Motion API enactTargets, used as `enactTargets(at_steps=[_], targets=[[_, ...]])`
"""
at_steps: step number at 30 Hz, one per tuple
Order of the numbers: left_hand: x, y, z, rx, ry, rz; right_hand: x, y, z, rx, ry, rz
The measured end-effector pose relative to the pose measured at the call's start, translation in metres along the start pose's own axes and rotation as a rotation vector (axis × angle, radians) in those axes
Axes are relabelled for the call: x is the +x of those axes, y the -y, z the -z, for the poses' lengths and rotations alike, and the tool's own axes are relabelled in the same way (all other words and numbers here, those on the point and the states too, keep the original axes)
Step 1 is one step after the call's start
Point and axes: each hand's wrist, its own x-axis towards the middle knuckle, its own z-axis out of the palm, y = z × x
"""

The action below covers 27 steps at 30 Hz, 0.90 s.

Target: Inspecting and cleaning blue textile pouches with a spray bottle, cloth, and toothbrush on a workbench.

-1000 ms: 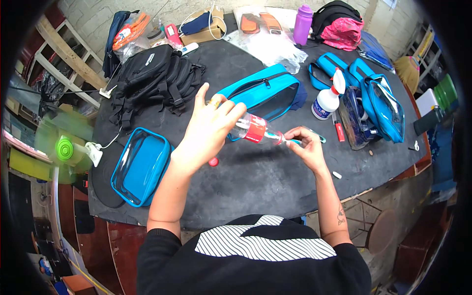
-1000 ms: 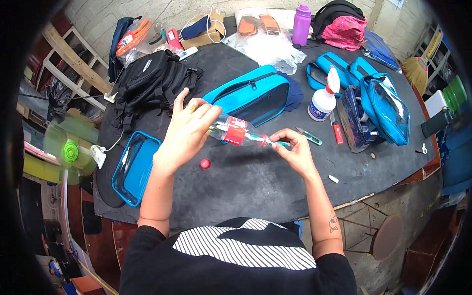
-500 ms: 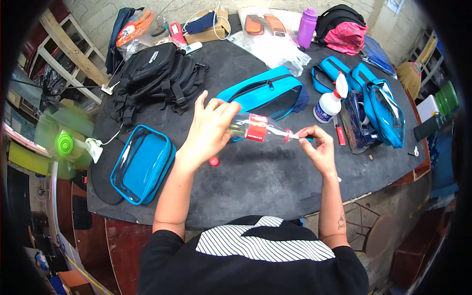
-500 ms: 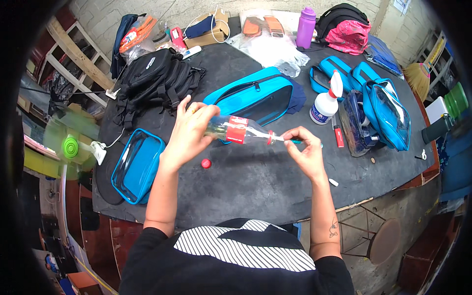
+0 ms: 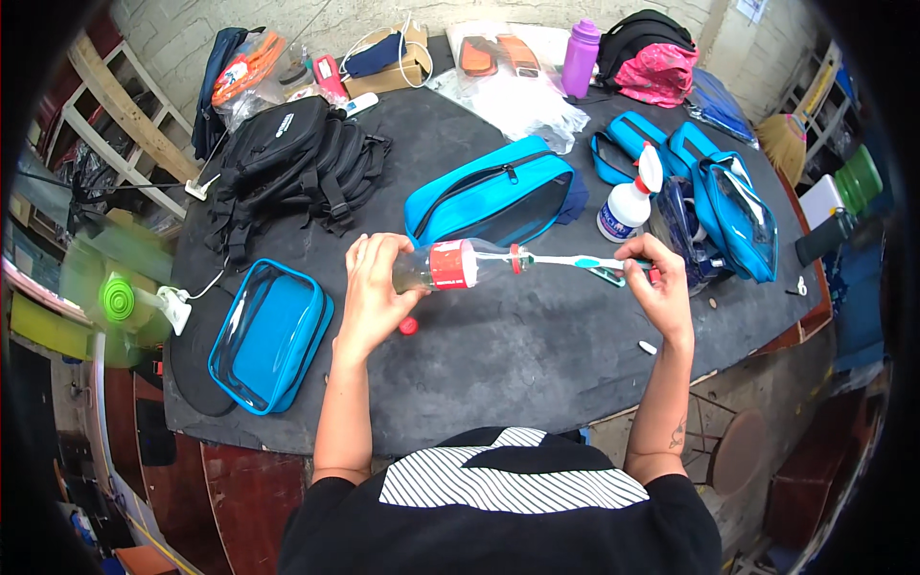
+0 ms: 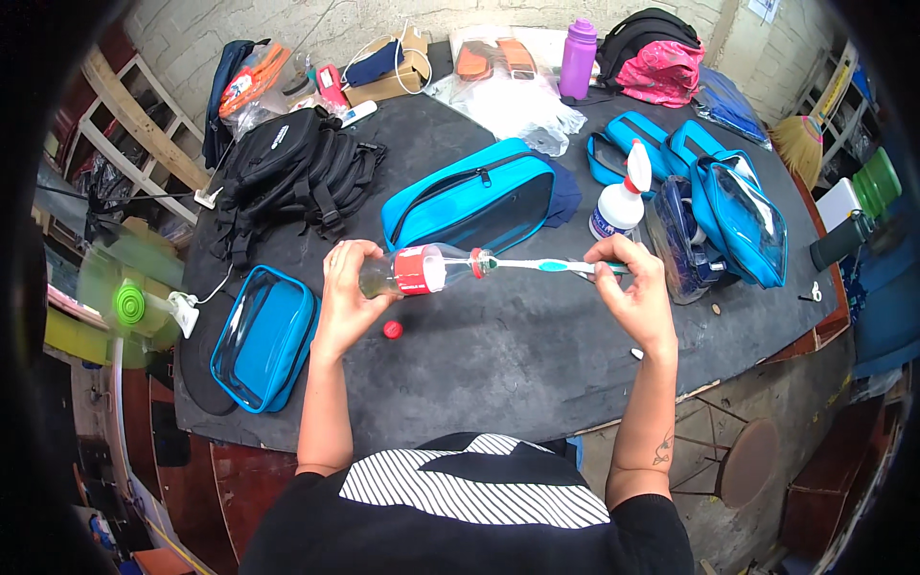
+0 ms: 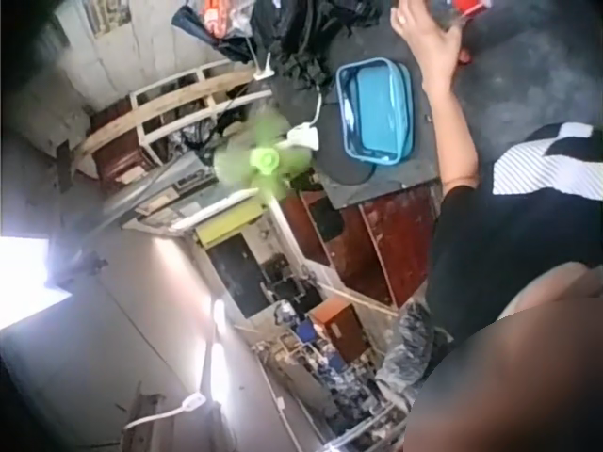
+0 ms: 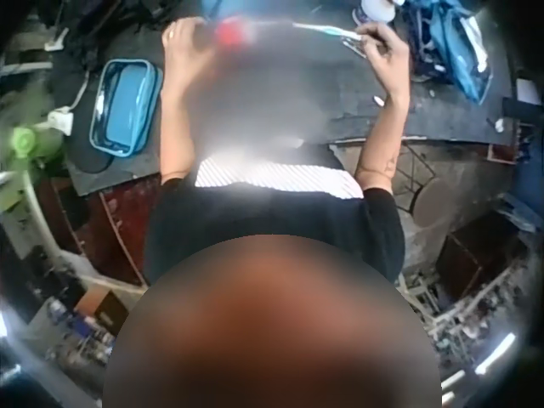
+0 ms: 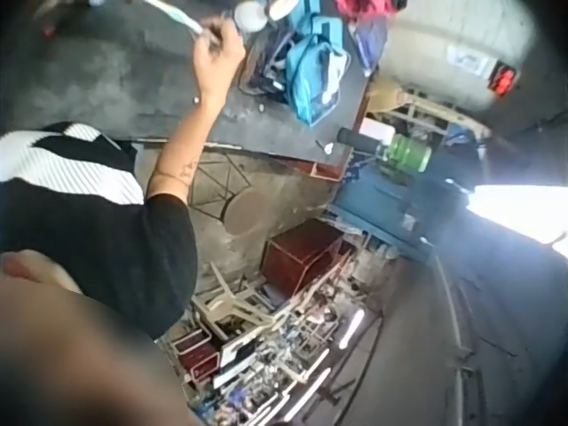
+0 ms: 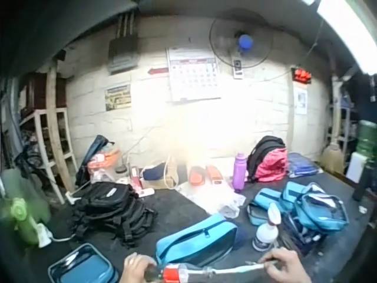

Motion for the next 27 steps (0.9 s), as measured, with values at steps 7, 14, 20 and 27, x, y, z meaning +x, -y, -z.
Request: enactTargets(at_steps=[7, 14, 20, 27], targets=[[-0.004, 0.0, -0.002, -0.005, -0.02, 0.028, 0.006, 0.01, -0.004, -0.06, -0.016, 0.079], [-0.007, 0.001, -0.002, -0.044, 0.0, 0.069, 0.011, 0.017, -0.003, -0.241, -0.07, 0.321], [-0.013, 0.003, -0.001, -0.015, 0.04, 0.036, 0.006, 0.018, -0.009, -0.179, 0.021, 0.234], [-0.041, 0.023, 0.008, 0.077, -0.047, 0.186, -0.018, -0.045, -0.035, 0.016, 0.145, -0.232]])
